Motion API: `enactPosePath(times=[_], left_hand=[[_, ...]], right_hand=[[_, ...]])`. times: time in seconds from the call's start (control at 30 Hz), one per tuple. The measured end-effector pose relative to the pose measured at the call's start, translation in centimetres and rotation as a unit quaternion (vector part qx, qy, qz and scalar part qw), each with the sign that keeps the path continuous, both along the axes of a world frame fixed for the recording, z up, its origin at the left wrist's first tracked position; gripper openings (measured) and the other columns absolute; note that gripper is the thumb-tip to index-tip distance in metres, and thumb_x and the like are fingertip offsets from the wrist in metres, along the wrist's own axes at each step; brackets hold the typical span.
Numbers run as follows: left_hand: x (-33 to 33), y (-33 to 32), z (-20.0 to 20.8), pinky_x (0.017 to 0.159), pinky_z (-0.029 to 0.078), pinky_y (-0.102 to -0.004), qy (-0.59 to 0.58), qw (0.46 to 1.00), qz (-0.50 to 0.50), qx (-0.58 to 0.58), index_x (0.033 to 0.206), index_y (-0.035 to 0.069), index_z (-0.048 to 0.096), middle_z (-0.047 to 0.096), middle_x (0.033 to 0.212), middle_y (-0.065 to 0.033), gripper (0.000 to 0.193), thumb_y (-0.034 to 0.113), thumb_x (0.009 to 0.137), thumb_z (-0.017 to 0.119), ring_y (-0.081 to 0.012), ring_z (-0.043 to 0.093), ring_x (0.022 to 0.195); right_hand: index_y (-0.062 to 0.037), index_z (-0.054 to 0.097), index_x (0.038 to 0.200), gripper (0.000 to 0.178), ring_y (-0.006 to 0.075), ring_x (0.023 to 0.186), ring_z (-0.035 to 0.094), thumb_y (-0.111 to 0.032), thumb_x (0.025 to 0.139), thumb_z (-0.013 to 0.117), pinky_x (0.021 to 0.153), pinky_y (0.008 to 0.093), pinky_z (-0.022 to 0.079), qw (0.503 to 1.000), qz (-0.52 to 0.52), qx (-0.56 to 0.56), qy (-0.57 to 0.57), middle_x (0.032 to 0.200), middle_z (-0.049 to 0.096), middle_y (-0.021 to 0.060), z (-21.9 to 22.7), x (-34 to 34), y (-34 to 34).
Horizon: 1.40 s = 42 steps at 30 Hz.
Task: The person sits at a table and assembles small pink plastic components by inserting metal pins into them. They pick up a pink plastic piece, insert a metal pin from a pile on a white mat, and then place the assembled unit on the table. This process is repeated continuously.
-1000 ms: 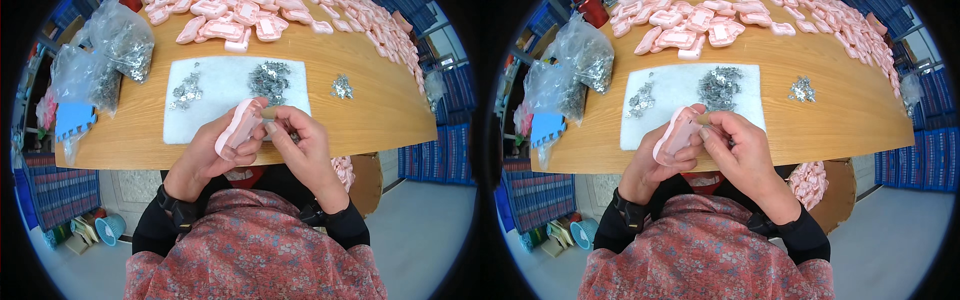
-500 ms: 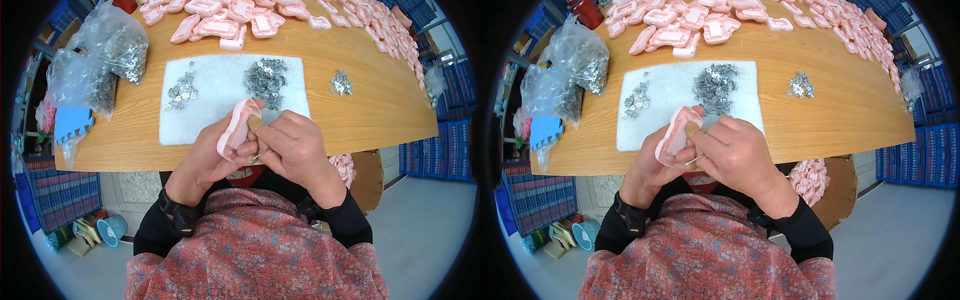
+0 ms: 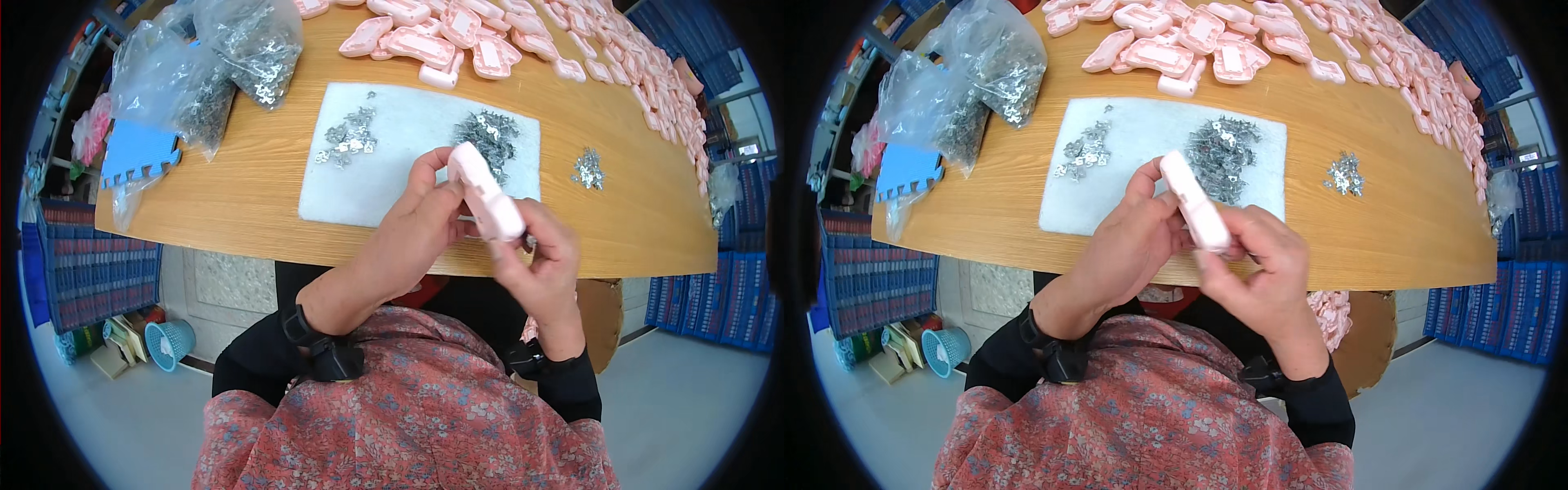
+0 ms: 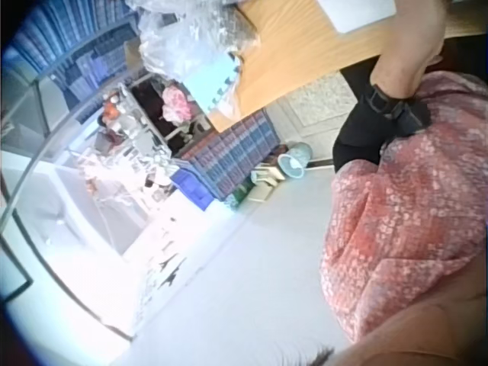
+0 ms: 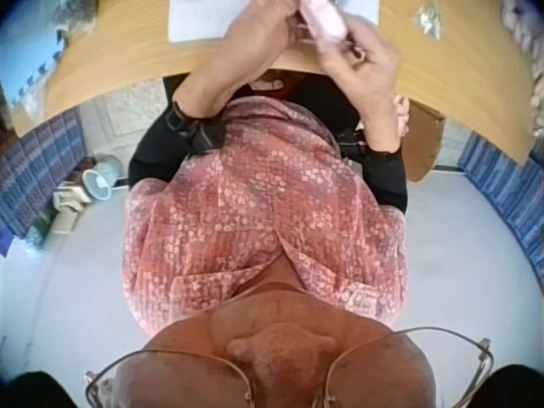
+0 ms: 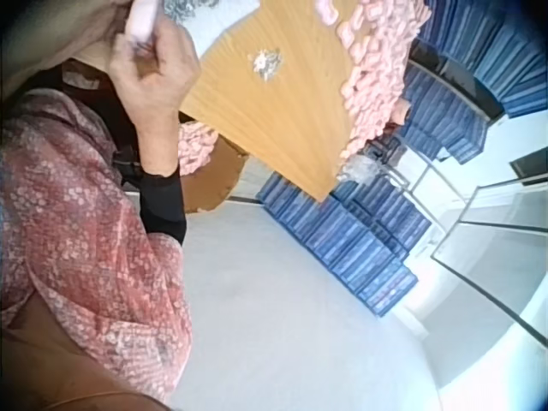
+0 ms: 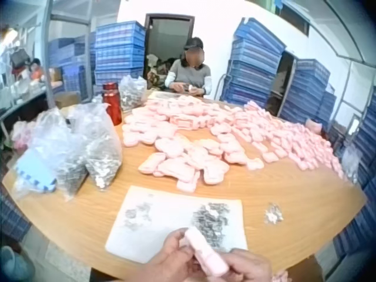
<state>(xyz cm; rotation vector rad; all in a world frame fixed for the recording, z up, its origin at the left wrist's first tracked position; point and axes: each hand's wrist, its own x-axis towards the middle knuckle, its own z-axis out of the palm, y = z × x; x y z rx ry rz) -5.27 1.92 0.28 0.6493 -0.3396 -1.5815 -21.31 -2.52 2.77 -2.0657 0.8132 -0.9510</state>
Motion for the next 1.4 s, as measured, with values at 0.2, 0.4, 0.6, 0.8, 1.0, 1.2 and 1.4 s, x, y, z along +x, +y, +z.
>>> enactPosePath(times=[0.2, 0.4, 0.6, 0.8, 1.0, 1.2, 1.4], left_hand=[[5.8, 1.3, 1.2, 0.101, 0.042, -0.0338, -0.229, 0.957, -0.122, -0.130, 0.142, 0.003, 0.038, 0.058, 0.124, -0.0109, 0.047, 0.015, 0.099, 0.050, -0.0176, 0.056, 0.115], [9.8, 2.1, -0.3, 0.087, 0.050, -0.0243, -0.207, 0.917, -0.331, -0.081, 0.150, 0.002, 0.034, 0.060, 0.120, -0.0060, 0.053, 0.028, 0.106, 0.047, -0.0075, 0.059, 0.105], [10.5, 3.2, 0.3, 0.085, 0.054, -0.0281, -0.082, 0.950, -0.301, -0.034, 0.153, 0.011, 0.033, 0.058, 0.122, -0.0072, 0.054, 0.027, 0.105, 0.049, -0.0148, 0.064, 0.102], [11.3, 4.3, -0.3, 0.090, 0.055, -0.0387, -0.121, 0.957, -0.238, -0.113, 0.149, 0.005, 0.032, 0.058, 0.124, -0.0148, 0.053, 0.020, 0.102, 0.051, -0.0263, 0.066, 0.104], [12.1, 3.8, -1.7, 0.071, 0.059, -0.0387, -0.017, 0.991, -0.113, -0.076, 0.138, 0.010, 0.039, 0.061, 0.111, -0.0170, 0.040, 0.029, 0.103, 0.046, -0.0274, 0.068, 0.083], [11.3, 2.8, -2.6, 0.062, 0.056, -0.0371, 0.021, 0.998, -0.042, -0.044, 0.143, 0.011, 0.036, 0.064, 0.101, -0.0147, 0.049, 0.042, 0.105, 0.031, -0.0229, 0.066, 0.080], [10.8, 2.7, -2.3, 0.066, 0.056, -0.0370, 0.038, 0.998, -0.031, -0.038, 0.144, 0.010, 0.039, 0.064, 0.102, -0.0137, 0.050, 0.040, 0.106, 0.027, -0.0234, 0.065, 0.083]], right_hand=[[0.0005, 0.067, 0.086, 0.011, 0.0089, 0.061, 0.053, -0.004, 0.075, 0.067, 0.055, 0.0244, 0.042, 0.987, 0.110, 0.080, 0.090, 0.070, 0.058, 0.0030, 3.0, -0.9, -2.0], [-0.0012, 0.065, 0.085, 0.014, 0.0133, 0.058, 0.051, -0.013, 0.081, 0.071, 0.055, 0.0263, 0.042, 0.959, 0.187, 0.149, 0.151, 0.068, 0.056, 0.0064, 4.3, 4.3, -4.5], [-0.0012, 0.068, 0.095, 0.021, 0.0156, 0.067, 0.059, -0.019, 0.086, 0.070, 0.064, 0.0293, 0.047, 0.962, 0.081, -0.041, 0.258, 0.076, 0.066, 0.0089, 1.7, 11.6, -10.9], [-0.0049, 0.072, 0.099, 0.021, 0.0232, 0.071, 0.066, -0.019, 0.084, 0.070, 0.069, 0.0352, 0.052, 0.928, 0.089, -0.134, 0.335, 0.083, 0.070, 0.0128, -1.6, 17.3, -13.0], [-0.0058, 0.071, 0.090, 0.016, 0.0292, 0.081, 0.068, -0.017, 0.079, 0.069, 0.074, 0.0401, 0.053, 0.925, 0.089, -0.092, 0.357, 0.084, 0.071, 0.0131, -1.0, 18.1, -12.7], [-0.0041, 0.070, 0.095, 0.023, 0.0238, 0.074, 0.067, -0.021, 0.079, 0.072, 0.069, 0.0365, 0.052, 0.930, 0.084, -0.098, 0.344, 0.079, 0.070, 0.0096, -1.7, 18.1, -13.2], [-0.0032, 0.068, 0.091, 0.020, 0.0233, 0.074, 0.065, -0.019, 0.079, 0.070, 0.069, 0.0364, 0.051, 0.926, 0.086, -0.070, 0.360, 0.079, 0.068, 0.0096, -1.4, 18.3, -13.8]])
